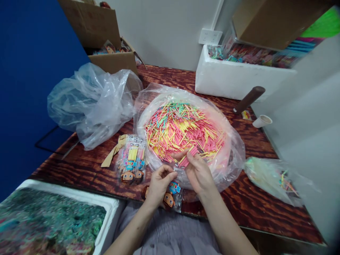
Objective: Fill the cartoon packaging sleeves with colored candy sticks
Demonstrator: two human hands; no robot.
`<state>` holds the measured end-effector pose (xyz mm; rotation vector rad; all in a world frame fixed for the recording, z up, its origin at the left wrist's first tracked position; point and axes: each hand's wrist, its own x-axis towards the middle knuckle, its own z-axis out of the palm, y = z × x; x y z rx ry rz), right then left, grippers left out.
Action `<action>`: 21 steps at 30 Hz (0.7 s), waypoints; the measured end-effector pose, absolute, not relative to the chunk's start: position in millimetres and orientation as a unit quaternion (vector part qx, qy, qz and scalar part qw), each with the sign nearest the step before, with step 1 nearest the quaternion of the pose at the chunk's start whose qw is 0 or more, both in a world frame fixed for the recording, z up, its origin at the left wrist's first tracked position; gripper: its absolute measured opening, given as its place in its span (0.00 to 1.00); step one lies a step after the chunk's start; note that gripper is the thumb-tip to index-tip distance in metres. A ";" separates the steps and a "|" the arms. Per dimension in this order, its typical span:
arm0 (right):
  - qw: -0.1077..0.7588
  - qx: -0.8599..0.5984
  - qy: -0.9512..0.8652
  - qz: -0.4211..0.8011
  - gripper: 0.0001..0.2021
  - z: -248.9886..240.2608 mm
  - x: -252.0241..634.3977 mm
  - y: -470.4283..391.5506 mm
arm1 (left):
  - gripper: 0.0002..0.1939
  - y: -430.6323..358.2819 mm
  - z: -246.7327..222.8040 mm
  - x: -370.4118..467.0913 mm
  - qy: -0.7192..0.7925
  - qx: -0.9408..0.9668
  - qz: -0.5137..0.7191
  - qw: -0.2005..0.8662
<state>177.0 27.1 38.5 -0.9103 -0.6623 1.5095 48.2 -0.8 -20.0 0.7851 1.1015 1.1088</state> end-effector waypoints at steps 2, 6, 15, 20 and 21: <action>0.595 -0.414 -0.267 0.635 0.07 36.7 175.9 25.5 | 0.12 -1.0 -20.8 47.8 0.487 0.346 0.479 0.643; 0.619 -0.424 -0.203 0.629 0.06 33.3 174.6 22.3 | 0.11 0.1 -17.5 47.4 0.503 0.369 0.475 0.620; 0.645 -0.423 -0.117 0.625 0.04 31.2 175.7 19.3 | 0.08 -1.2 -18.1 47.0 0.502 0.429 0.477 0.580; 0.649 -0.406 -0.069 0.640 0.03 33.0 174.4 20.4 | 0.08 -0.3 -17.6 45.3 0.498 0.475 0.482 0.542; 0.648 -0.403 -0.059 0.643 0.03 33.2 174.6 21.3 | 0.09 0.2 -17.4 45.3 0.499 0.480 0.481 0.538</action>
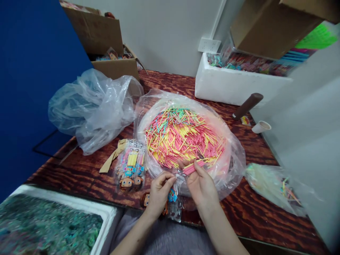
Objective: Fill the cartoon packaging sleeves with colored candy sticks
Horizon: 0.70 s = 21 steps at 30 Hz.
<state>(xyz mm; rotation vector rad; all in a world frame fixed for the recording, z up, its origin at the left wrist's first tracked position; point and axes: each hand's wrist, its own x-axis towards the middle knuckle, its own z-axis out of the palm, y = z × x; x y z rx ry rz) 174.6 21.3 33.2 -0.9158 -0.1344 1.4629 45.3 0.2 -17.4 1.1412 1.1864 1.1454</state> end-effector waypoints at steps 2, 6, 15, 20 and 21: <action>0.646 -0.402 -0.047 0.647 0.03 33.1 175.3 23.0 | 0.09 0.8 -17.2 45.5 0.500 0.487 0.481 0.531; 0.640 -0.418 -0.067 0.642 0.04 32.6 174.3 22.5 | 0.08 -0.5 -16.3 45.9 0.498 0.500 0.487 0.515; 0.536 -0.499 -0.304 0.609 0.11 42.3 166.4 9.1 | 0.06 2.5 -13.9 42.9 0.486 0.471 0.509 0.532; 0.499 -0.481 -0.411 0.592 0.21 50.4 167.4 6.5 | 0.09 6.7 -12.5 39.0 0.472 0.408 0.525 0.579; 0.516 -0.479 -0.421 0.573 0.22 51.5 166.7 5.9 | 0.09 7.3 -11.1 38.7 0.468 0.398 0.533 0.582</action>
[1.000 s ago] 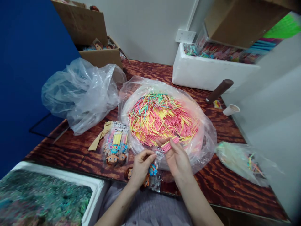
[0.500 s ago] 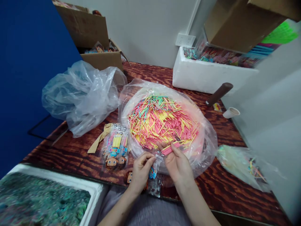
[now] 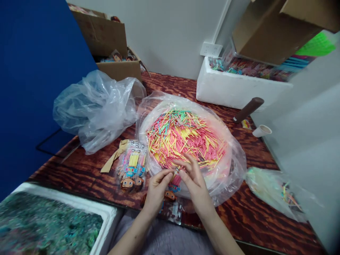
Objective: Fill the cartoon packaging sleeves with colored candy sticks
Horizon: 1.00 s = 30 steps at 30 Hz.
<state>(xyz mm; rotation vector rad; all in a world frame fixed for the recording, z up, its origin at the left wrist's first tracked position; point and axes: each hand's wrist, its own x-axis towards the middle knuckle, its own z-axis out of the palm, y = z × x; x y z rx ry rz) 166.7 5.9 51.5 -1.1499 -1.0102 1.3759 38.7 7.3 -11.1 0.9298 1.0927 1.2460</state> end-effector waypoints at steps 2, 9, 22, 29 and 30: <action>0.532 -0.489 -0.461 0.515 0.16 51.8 164.6 4.8 | 0.09 8.4 -7.7 38.8 0.462 0.377 0.550 0.585; 0.454 -0.513 -0.592 0.425 0.09 47.1 159.1 0.3 | 0.10 8.7 -2.0 26.1 0.483 0.364 0.564 0.563; 0.360 -0.549 -0.571 0.493 0.10 19.0 187.3 -9.0 | 0.09 64.9 -33.5 -68.3 0.701 0.549 0.453 0.039; 0.198 -0.604 -0.706 0.313 0.02 2.5 207.5 -22.1 | 0.15 29.5 -1.3 -31.5 0.649 0.621 0.440 -0.006; 0.182 -0.606 -0.719 0.289 0.04 -0.5 207.0 -24.5 | 0.11 18.4 0.2 -22.2 0.597 0.677 0.429 0.037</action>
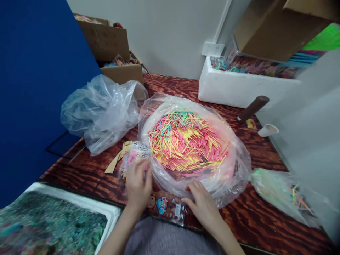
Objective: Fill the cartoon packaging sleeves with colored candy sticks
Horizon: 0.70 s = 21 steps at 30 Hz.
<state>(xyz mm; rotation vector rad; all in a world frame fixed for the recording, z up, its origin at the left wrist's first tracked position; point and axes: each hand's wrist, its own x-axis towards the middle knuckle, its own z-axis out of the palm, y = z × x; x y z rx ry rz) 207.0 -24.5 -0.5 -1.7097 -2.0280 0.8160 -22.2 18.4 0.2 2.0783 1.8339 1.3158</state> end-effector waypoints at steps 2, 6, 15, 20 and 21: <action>0.169 -0.611 -0.732 0.249 0.08 -6.0 204.7 -29.3 | 0.08 -4.6 -3.9 -5.0 0.485 0.788 0.350 0.145; 0.183 -0.644 -0.708 0.223 0.09 -9.5 206.6 -37.3 | 0.07 -40.4 -27.0 12.3 0.479 0.827 0.201 0.214; 0.187 -0.643 -0.628 0.396 0.05 -0.7 213.6 -48.7 | 0.09 -35.4 -35.2 10.0 0.506 0.814 0.176 0.225; 0.297 -0.576 -0.595 0.476 0.04 6.2 204.4 -38.2 | 0.14 -18.7 -9.4 14.8 0.452 0.802 0.291 0.259; 0.315 -0.570 -0.597 0.470 0.04 8.3 203.5 -34.4 | 0.15 -15.1 -5.0 17.7 0.448 0.799 0.305 0.261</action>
